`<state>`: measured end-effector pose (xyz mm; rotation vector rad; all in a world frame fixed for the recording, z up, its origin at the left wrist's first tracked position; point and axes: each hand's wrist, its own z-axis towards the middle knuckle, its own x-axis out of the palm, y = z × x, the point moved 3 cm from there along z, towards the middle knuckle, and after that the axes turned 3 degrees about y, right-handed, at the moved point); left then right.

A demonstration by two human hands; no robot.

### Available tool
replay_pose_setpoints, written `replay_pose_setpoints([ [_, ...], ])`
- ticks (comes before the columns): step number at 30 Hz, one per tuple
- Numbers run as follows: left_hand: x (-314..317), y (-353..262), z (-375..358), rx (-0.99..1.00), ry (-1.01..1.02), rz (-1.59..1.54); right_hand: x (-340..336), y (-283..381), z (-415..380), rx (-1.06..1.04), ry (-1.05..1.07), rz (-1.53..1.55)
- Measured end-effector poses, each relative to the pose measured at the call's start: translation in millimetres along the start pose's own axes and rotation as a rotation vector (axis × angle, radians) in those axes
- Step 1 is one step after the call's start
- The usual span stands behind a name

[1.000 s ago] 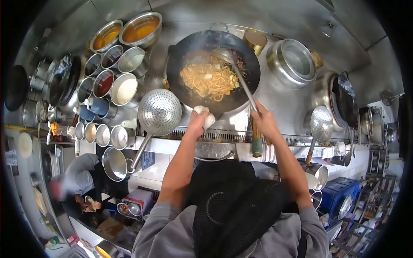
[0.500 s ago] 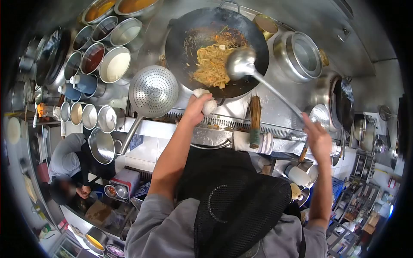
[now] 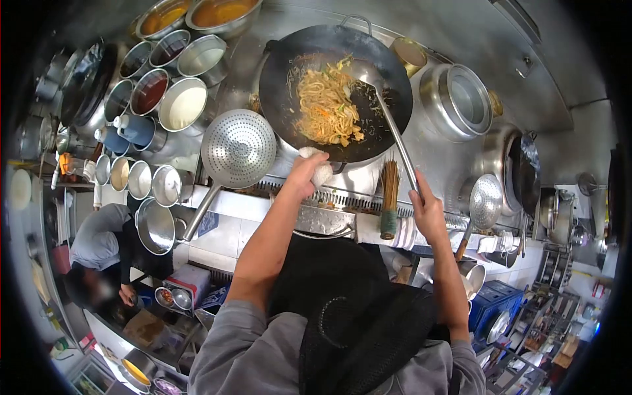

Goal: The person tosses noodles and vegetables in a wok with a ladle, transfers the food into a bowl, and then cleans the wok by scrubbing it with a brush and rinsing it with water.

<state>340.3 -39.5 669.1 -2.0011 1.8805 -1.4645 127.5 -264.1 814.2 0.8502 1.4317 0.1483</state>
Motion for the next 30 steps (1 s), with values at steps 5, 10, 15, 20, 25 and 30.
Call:
replay_pose_setpoints([
  [5, 7, 4, -7, -0.003, -0.031, 0.045, -4, -30, -31, 0.174, 0.043, -0.129],
  [10, 22, 20, -30, 0.059, 0.014, -0.066, -24, 8, -83, 0.252, 0.132, -0.036],
  [15, 28, 22, -57, -0.003, 0.066, 0.022, -48, 6, -93, 0.140, 0.201, -0.017],
  [20, 40, 38, -128, 0.191, -0.076, 0.060, -81, 24, -107, -0.198, 0.127, 0.016],
  [25, 18, 53, -71, 0.170, -0.027, 0.082, -4, 37, -74, -0.119, 0.286, -0.435],
  [30, -8, 94, -148, 0.254, -0.118, 0.177, -55, 30, -85, -0.087, 0.297, -0.609],
])
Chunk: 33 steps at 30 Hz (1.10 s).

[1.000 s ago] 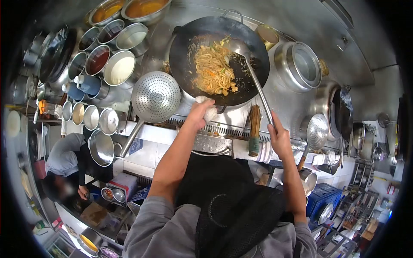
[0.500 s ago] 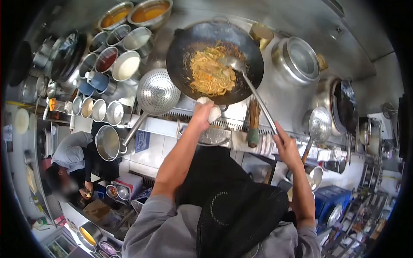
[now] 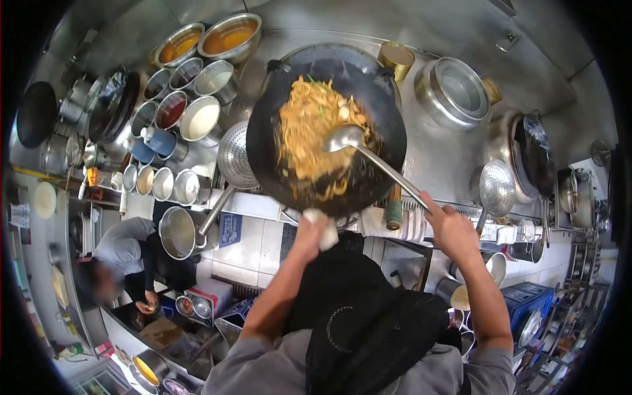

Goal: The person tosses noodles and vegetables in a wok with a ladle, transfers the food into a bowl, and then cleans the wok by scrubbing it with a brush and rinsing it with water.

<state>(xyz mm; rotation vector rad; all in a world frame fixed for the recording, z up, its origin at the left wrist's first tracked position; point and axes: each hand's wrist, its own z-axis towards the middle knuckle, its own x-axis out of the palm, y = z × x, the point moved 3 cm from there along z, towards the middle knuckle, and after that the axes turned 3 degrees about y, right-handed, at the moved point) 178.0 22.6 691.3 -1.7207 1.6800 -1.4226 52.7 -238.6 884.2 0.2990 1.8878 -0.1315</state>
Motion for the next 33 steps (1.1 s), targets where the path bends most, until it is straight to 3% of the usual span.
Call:
replay_pose_setpoints([
  [2, 16, -13, -13, -0.013, 0.014, 0.042, -11, 11, -2, 0.049, 0.002, -0.001],
  [4, 20, -28, 32, -0.165, -0.032, 0.073, 22, 35, 24, 0.006, -0.101, -0.019],
  [6, 32, -44, 79, -0.101, 0.222, -0.088, 45, 54, 31, -0.015, -0.076, 0.045],
  [8, 13, -25, 47, -0.111, 0.019, -0.098, 17, 42, 3, 0.017, -0.015, 0.042],
  [10, 13, -29, 3, 0.035, 0.008, -0.036, -14, 19, -20, 0.077, 0.025, 0.014],
  [11, 20, -28, 3, 0.248, 0.048, 0.001, -19, 18, -12, 0.052, -0.040, -0.021],
  [12, 16, -26, 18, 0.236, 0.053, 0.009, -14, 19, -8, 0.032, -0.075, -0.048],
  [14, 24, -31, 60, -0.129, 0.140, -0.097, 13, 41, 29, -0.026, -0.124, -0.026],
  [16, 18, -21, 83, -0.105, 0.187, -0.047, 30, 47, 33, 0.014, -0.060, -0.012],
  [18, 13, -33, 16, -0.128, 0.021, -0.046, 18, 30, -1, -0.001, -0.011, -0.002],
  [20, 20, -40, -7, 0.163, 0.135, 0.022, -3, 2, -22, 0.081, 0.066, 0.013],
  [22, 23, -49, 10, -0.107, -0.010, 0.031, -6, 9, -5, 0.065, -0.030, 0.016],
  [24, 29, -40, 81, -0.184, 0.197, -0.102, 24, 29, 37, 0.045, -0.064, 0.025],
  [26, 28, -34, 79, -0.124, 0.165, -0.106, 26, 30, 41, 0.025, -0.117, 0.025],
  [28, 19, -34, 23, -0.108, 0.071, -0.055, 5, 6, 0, 0.031, -0.041, -0.011],
  [30, 39, -50, -3, 0.222, 0.145, -0.042, -12, -16, 0, 0.061, -0.059, -0.047],
  [33, 39, -34, 64, -0.113, 0.095, 0.004, 18, -5, 42, 0.018, -0.142, -0.063],
])
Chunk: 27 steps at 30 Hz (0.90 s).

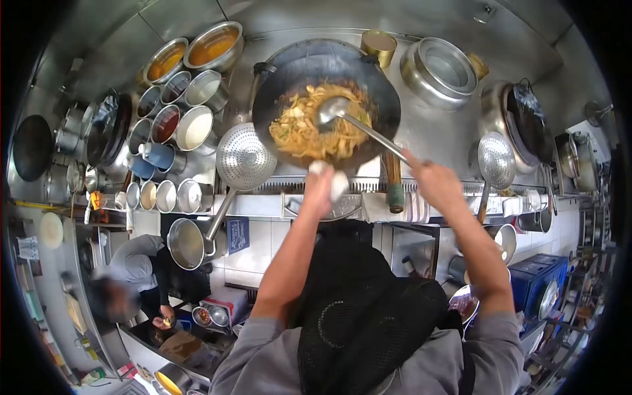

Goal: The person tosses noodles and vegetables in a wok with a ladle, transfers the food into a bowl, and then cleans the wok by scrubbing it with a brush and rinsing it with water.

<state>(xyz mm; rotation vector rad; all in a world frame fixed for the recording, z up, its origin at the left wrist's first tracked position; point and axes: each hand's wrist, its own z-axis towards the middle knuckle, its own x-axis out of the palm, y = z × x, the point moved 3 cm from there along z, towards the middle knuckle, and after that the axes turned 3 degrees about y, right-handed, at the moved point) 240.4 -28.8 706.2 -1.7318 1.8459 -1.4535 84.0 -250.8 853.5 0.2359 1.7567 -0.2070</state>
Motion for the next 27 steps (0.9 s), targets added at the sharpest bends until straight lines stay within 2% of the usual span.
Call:
replay_pose_setpoints([
  [1, 3, -5, 21, 0.026, 0.006, 0.007, 5, 11, -1, 0.000, 0.002, 0.003],
  [3, -12, 8, 14, 0.042, 0.055, -0.059, 5, 22, 4, 0.014, 0.059, 0.085],
  [5, -12, 7, -43, 0.033, -0.017, 0.032, -7, 1, -19, 0.020, 0.091, 0.124],
  [7, 4, 2, -61, 0.150, -0.001, 0.046, -12, -13, -28, 0.082, 0.062, 0.212],
  [8, 3, -1, -56, 0.057, -0.025, 0.042, -14, -5, -28, 0.054, -0.037, 0.248],
  [11, 3, -18, -19, 0.038, 0.006, 0.012, 16, 0, -23, -0.004, -0.150, 0.427],
  [12, -11, 3, 10, 0.007, 0.052, 0.018, 25, 6, -21, -0.036, -0.248, 0.513],
  [13, -3, 1, 12, 0.044, 0.025, 0.027, 27, 11, -30, -0.040, -0.238, 0.518],
  [16, 4, 2, -3, 0.084, 0.027, -0.053, 6, 4, -32, -0.055, -0.143, 0.668],
  [19, -15, 25, 9, 0.010, 0.000, 0.022, -39, 7, -50, -0.020, 0.145, 0.726],
  [20, -5, 8, -18, 0.054, 0.027, -0.093, -49, -5, -61, -0.064, 0.154, 0.725],
  [21, 5, -12, -39, 0.041, -0.007, -0.068, -72, -14, -70, -0.109, 0.238, 0.736],
  [23, 14, -35, -58, 0.004, -0.029, -0.020, -95, -30, -84, -0.037, 0.492, 0.812],
  [25, 17, -41, -39, -0.047, 0.007, -0.053, -108, -17, -65, -0.078, 0.475, 0.604],
  [26, 20, -44, -25, -0.048, 0.040, -0.020, -98, -11, -50, -0.139, 0.361, 0.552],
  [27, 24, -44, -16, -0.037, 0.050, -0.061, -73, -7, -32, -0.106, 0.276, 0.455],
])
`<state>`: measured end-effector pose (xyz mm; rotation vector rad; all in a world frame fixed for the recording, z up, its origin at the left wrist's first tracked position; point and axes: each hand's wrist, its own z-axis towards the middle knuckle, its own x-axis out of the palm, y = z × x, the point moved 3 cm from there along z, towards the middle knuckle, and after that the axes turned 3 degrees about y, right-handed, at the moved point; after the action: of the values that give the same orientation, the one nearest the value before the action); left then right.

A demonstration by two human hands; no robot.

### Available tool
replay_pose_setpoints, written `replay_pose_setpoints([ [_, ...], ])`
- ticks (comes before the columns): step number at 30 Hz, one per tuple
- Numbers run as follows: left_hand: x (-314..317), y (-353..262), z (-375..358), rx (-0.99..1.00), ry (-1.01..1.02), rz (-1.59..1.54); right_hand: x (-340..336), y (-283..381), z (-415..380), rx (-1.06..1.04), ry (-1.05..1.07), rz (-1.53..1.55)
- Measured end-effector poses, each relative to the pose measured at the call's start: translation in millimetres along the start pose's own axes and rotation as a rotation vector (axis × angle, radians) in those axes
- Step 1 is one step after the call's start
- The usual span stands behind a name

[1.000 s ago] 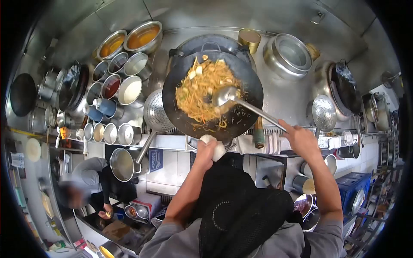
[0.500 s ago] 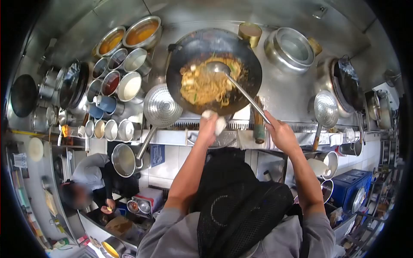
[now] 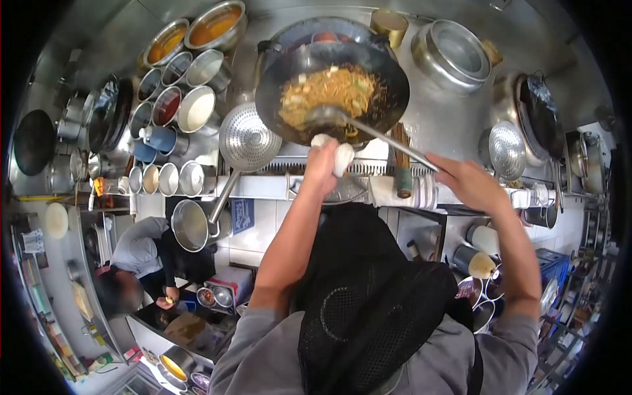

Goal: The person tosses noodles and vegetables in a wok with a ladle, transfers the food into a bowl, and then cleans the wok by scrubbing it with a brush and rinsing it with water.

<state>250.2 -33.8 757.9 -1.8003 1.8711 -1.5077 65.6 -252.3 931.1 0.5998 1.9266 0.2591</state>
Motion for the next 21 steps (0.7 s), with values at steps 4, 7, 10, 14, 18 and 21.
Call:
replay_pose_setpoints([
  [4, -49, 77, -13, 0.139, -0.107, 0.064, 106, -30, 61, 0.149, -0.216, -0.156],
  [7, -80, 97, -29, 0.130, -0.023, 0.121, 134, -26, 38, 0.210, -0.316, -0.159],
  [10, -63, 56, -20, 0.108, -0.136, -0.011, 120, -17, 0, 0.014, -0.369, 0.117],
  [14, -46, -11, 43, 0.044, -0.071, -0.059, 70, 5, -19, 0.122, -0.228, 0.353],
  [18, -47, 0, 76, 0.045, -0.008, 0.001, 69, 3, -21, 0.263, -0.250, 0.782],
  [21, -55, 6, 95, 0.043, -0.017, 0.033, 82, -31, 13, 0.227, -0.358, 0.643],
])
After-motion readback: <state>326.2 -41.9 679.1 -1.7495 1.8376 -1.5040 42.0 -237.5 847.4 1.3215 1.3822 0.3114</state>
